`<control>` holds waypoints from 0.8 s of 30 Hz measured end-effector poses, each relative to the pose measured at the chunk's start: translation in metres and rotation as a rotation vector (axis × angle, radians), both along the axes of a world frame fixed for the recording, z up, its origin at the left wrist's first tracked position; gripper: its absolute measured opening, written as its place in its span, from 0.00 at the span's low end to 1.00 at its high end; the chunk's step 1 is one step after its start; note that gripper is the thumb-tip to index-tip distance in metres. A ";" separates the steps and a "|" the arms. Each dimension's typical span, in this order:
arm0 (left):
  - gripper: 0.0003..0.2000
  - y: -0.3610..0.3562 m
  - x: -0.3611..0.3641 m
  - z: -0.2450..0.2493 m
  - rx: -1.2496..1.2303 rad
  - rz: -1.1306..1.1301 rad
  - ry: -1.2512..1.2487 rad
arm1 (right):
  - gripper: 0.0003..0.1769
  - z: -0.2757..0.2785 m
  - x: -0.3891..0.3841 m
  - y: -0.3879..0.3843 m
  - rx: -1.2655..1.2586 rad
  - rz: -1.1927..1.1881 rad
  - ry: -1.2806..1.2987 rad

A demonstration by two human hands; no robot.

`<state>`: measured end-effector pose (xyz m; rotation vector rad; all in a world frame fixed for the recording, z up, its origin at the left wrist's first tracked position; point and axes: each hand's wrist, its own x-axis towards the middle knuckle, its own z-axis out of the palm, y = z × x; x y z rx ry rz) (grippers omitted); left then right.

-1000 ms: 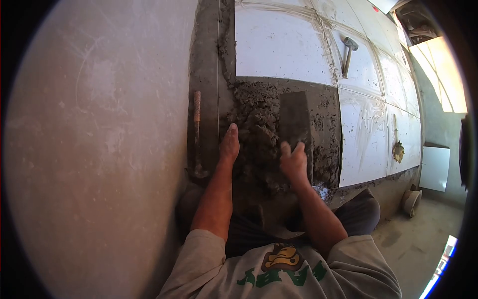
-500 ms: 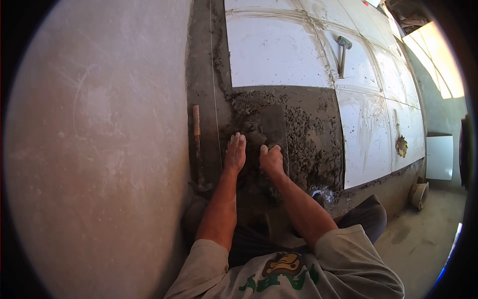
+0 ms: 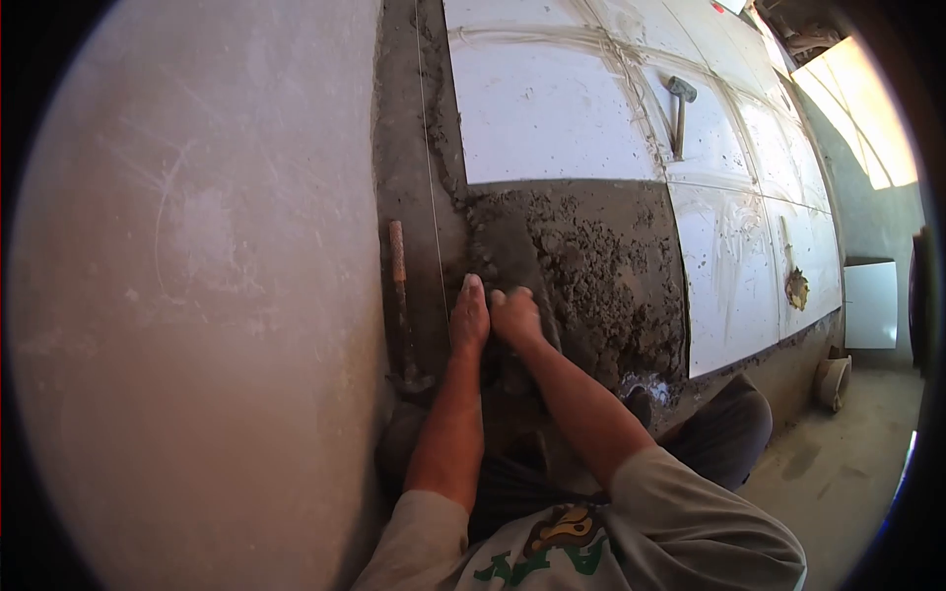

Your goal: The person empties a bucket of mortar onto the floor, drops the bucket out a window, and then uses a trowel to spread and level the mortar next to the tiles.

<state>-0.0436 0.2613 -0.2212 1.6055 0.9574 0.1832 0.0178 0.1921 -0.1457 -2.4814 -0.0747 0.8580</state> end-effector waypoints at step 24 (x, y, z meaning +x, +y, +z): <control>0.37 0.001 -0.008 0.036 -0.268 0.076 0.029 | 0.21 -0.001 -0.016 -0.084 0.189 -0.336 -0.189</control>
